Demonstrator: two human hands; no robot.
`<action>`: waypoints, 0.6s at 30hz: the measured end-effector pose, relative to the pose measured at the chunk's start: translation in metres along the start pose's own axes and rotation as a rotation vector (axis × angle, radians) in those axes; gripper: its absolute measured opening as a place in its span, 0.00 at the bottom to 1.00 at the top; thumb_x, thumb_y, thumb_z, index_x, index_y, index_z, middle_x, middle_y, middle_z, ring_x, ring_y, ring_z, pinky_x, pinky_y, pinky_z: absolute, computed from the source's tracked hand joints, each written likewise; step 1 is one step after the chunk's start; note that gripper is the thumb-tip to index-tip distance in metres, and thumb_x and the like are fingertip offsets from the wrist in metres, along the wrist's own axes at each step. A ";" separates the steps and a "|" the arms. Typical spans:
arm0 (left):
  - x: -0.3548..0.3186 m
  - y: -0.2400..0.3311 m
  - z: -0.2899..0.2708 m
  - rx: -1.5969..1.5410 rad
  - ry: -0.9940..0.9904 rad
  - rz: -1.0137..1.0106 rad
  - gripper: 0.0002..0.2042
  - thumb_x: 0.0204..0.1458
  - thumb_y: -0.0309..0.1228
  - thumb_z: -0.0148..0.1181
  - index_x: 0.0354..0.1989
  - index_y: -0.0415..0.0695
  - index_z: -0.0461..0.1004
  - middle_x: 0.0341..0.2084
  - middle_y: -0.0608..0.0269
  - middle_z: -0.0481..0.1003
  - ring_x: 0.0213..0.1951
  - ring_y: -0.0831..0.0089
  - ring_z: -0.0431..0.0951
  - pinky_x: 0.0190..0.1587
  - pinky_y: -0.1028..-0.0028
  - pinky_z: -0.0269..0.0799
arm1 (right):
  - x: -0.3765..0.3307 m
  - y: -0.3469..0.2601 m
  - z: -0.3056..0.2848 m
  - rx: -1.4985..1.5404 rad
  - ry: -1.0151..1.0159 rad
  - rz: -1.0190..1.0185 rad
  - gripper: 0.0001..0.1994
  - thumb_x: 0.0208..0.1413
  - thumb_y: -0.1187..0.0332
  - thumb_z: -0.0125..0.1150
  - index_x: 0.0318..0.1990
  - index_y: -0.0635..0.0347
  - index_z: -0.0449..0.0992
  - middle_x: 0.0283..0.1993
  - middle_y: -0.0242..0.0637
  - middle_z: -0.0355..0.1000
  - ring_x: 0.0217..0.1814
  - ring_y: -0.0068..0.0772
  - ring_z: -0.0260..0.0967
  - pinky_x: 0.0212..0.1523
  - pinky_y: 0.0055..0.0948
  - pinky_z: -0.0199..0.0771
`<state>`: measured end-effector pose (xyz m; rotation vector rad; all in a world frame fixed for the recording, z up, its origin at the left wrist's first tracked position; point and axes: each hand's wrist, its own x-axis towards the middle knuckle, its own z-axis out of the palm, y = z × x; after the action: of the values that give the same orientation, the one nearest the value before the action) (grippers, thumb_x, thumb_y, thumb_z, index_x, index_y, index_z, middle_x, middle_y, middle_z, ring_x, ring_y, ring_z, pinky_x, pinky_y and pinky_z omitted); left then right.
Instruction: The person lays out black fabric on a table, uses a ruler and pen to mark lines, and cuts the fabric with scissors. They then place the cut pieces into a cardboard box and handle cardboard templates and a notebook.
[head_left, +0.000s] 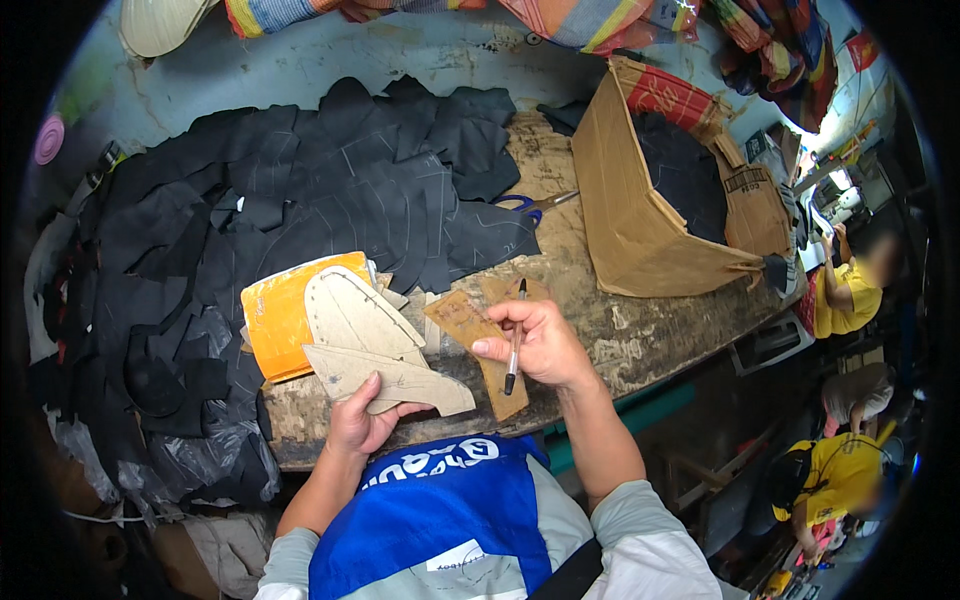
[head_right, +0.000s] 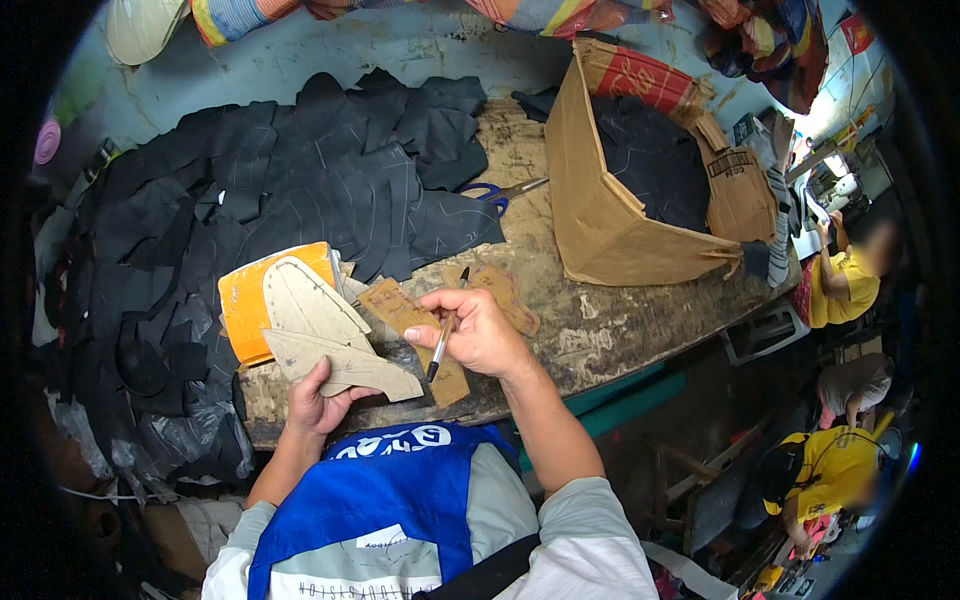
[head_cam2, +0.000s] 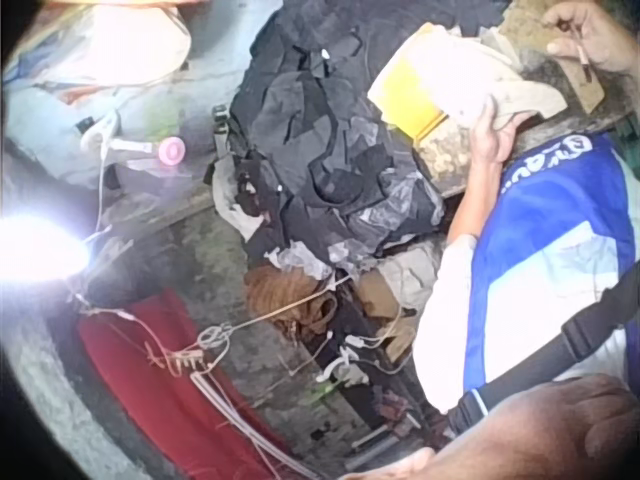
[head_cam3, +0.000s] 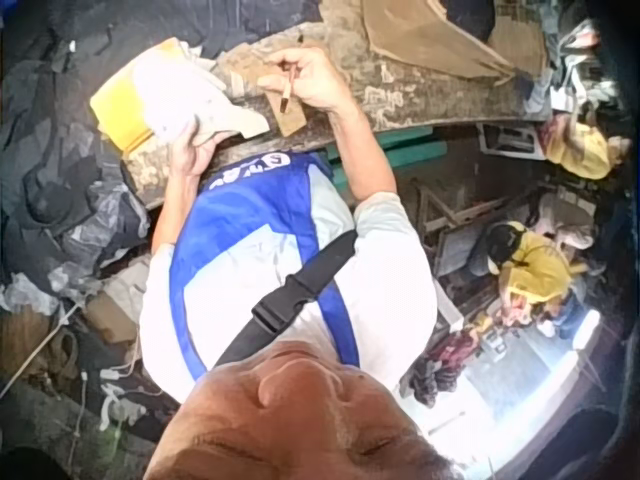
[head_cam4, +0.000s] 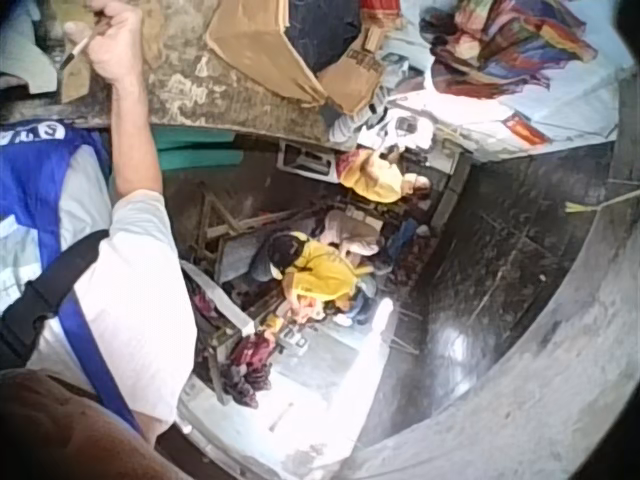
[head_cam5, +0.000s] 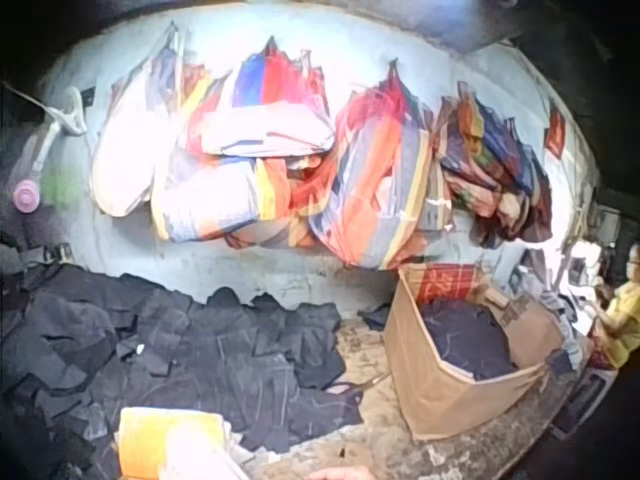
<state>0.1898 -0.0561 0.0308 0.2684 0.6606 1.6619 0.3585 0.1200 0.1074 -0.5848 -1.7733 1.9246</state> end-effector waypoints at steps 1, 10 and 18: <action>0.000 0.000 0.001 0.009 -0.006 0.004 0.26 0.58 0.36 0.45 0.61 0.36 0.49 0.53 0.40 0.62 0.53 0.44 0.66 0.48 0.46 0.69 | 0.000 -0.001 0.001 -0.003 -0.005 -0.005 0.14 0.46 0.70 0.68 0.38 0.69 0.75 0.27 0.26 0.71 0.28 0.12 0.64 0.28 0.14 0.64; -0.001 0.000 0.007 0.025 0.010 0.015 0.26 0.57 0.35 0.46 0.60 0.35 0.50 0.53 0.41 0.63 0.52 0.45 0.67 0.48 0.47 0.70 | -0.001 0.001 0.005 0.026 0.000 -0.005 0.14 0.46 0.69 0.68 0.38 0.68 0.75 0.28 0.27 0.71 0.28 0.11 0.64 0.28 0.14 0.64; -0.001 0.000 0.009 0.039 0.061 0.001 0.24 0.58 0.32 0.46 0.59 0.35 0.51 0.52 0.42 0.64 0.51 0.47 0.68 0.48 0.48 0.70 | -0.004 0.016 0.012 0.051 0.013 -0.004 0.15 0.42 0.73 0.71 0.38 0.68 0.75 0.24 0.24 0.68 0.22 0.09 0.60 0.23 0.11 0.59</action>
<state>0.1948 -0.0544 0.0380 0.2466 0.7388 1.6649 0.3539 0.1064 0.0924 -0.5739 -1.7116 1.9525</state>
